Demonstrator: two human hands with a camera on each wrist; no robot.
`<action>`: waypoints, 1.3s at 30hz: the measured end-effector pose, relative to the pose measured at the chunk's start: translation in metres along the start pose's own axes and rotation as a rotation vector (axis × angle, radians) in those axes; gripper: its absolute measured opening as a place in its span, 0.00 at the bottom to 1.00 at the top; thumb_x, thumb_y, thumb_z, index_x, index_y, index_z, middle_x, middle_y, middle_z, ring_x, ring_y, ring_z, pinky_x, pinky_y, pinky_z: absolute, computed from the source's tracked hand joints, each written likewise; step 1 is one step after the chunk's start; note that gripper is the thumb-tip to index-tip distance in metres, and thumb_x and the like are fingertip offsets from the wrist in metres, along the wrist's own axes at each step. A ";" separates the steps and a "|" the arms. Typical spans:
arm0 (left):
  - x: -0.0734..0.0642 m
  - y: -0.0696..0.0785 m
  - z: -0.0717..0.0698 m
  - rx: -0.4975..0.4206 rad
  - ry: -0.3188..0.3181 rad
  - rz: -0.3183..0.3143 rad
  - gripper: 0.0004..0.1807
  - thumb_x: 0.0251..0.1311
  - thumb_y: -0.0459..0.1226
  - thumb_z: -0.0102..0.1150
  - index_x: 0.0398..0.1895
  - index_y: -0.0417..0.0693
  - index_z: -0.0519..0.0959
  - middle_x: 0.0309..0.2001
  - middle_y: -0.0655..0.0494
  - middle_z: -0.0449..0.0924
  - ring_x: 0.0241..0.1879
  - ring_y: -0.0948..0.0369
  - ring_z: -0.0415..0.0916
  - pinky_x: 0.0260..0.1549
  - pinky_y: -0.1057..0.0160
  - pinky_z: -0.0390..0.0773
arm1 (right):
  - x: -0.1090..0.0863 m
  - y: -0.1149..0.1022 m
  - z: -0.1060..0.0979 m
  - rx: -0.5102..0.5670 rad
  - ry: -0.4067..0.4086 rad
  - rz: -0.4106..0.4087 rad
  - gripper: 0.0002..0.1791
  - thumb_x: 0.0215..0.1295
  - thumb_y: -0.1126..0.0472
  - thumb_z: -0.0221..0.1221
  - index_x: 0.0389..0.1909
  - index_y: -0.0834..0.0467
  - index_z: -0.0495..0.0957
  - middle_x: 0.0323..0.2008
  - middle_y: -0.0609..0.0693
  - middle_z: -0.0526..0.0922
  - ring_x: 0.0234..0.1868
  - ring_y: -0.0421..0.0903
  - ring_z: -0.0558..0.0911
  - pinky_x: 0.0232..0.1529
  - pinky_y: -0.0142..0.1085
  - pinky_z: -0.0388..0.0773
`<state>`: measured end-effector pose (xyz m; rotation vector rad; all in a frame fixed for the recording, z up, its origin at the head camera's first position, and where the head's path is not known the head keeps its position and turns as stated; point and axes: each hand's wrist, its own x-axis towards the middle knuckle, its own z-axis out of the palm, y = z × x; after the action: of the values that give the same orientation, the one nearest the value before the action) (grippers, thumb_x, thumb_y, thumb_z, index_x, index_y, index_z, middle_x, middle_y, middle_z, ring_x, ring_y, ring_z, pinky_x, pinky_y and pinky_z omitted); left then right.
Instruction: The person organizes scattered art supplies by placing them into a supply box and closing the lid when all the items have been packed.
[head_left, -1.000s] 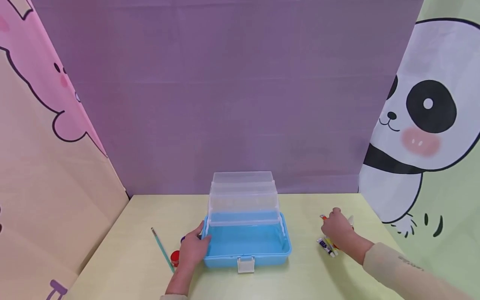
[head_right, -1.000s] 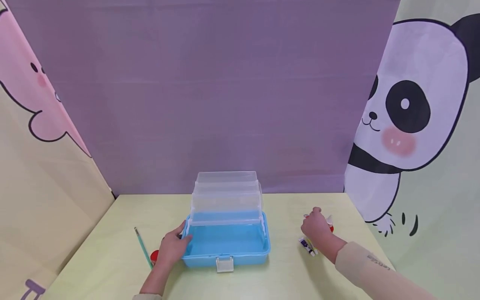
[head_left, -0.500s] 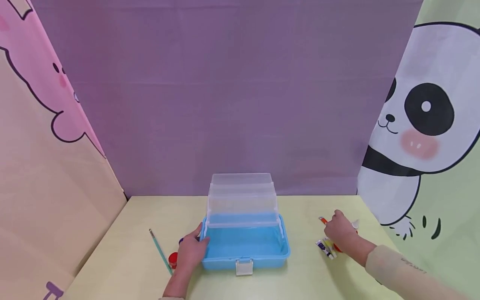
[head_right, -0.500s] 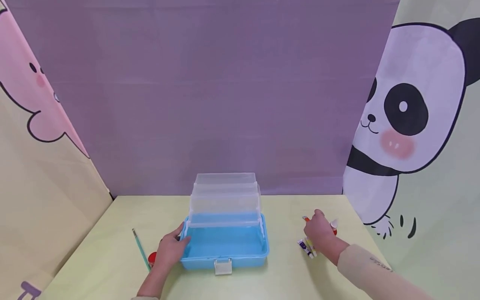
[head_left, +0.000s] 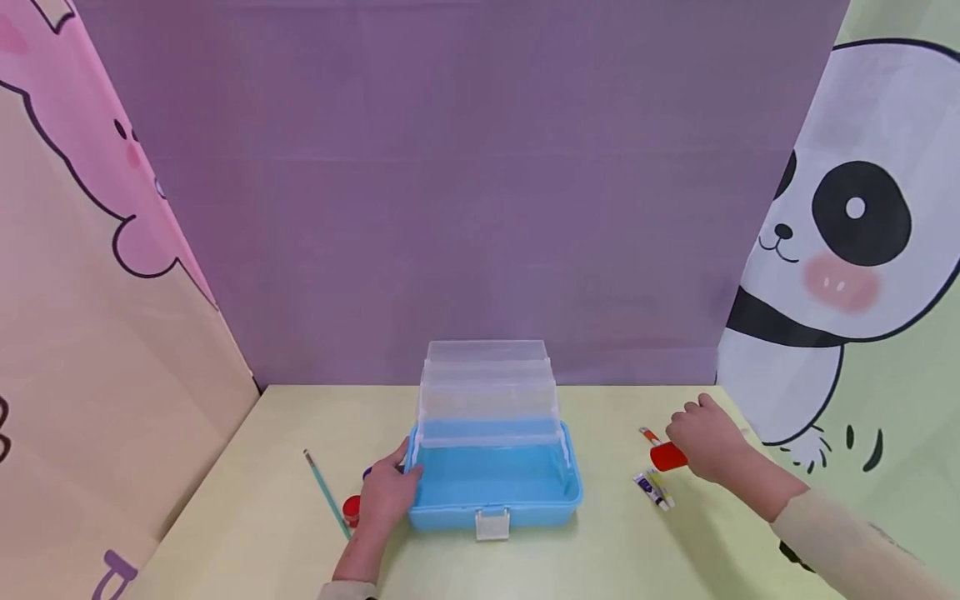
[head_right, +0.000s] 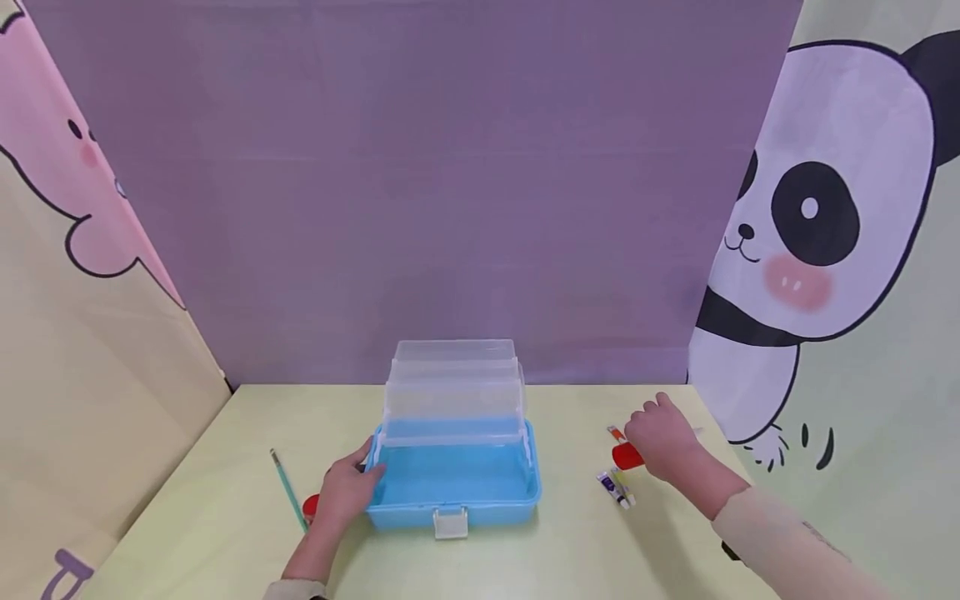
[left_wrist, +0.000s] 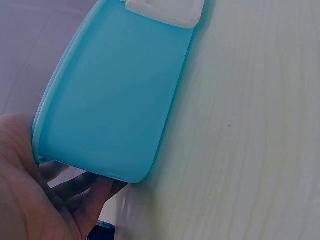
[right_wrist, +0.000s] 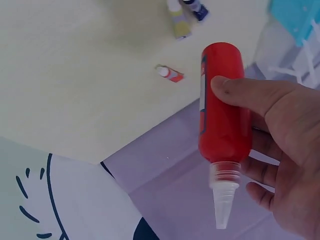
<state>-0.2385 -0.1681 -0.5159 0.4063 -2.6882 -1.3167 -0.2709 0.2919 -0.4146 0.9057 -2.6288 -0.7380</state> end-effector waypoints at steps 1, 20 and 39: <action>-0.001 -0.001 0.000 0.005 -0.001 -0.002 0.33 0.64 0.41 0.59 0.71 0.46 0.64 0.50 0.35 0.78 0.45 0.45 0.77 0.30 0.56 0.77 | -0.001 0.000 -0.001 0.026 0.022 0.010 0.19 0.31 0.56 0.78 0.22 0.52 0.78 0.21 0.46 0.75 0.26 0.48 0.71 0.33 0.44 0.66; -0.004 0.001 0.007 -0.020 0.037 -0.026 0.32 0.63 0.40 0.60 0.70 0.45 0.65 0.48 0.36 0.79 0.40 0.48 0.77 0.27 0.61 0.75 | 0.027 -0.031 -0.035 0.358 0.291 0.206 0.19 0.36 0.57 0.78 0.32 0.55 0.84 0.29 0.48 0.82 0.32 0.50 0.76 0.40 0.49 0.67; 0.000 0.003 0.006 -0.028 0.042 -0.015 0.32 0.63 0.40 0.60 0.70 0.46 0.65 0.51 0.34 0.77 0.42 0.47 0.76 0.26 0.62 0.72 | 0.094 -0.092 -0.061 0.462 0.378 0.204 0.26 0.34 0.50 0.80 0.39 0.50 0.85 0.34 0.45 0.84 0.37 0.46 0.77 0.43 0.45 0.69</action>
<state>-0.2404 -0.1619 -0.5176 0.4461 -2.6344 -1.3335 -0.2735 0.1475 -0.4057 0.7710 -2.5219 0.0958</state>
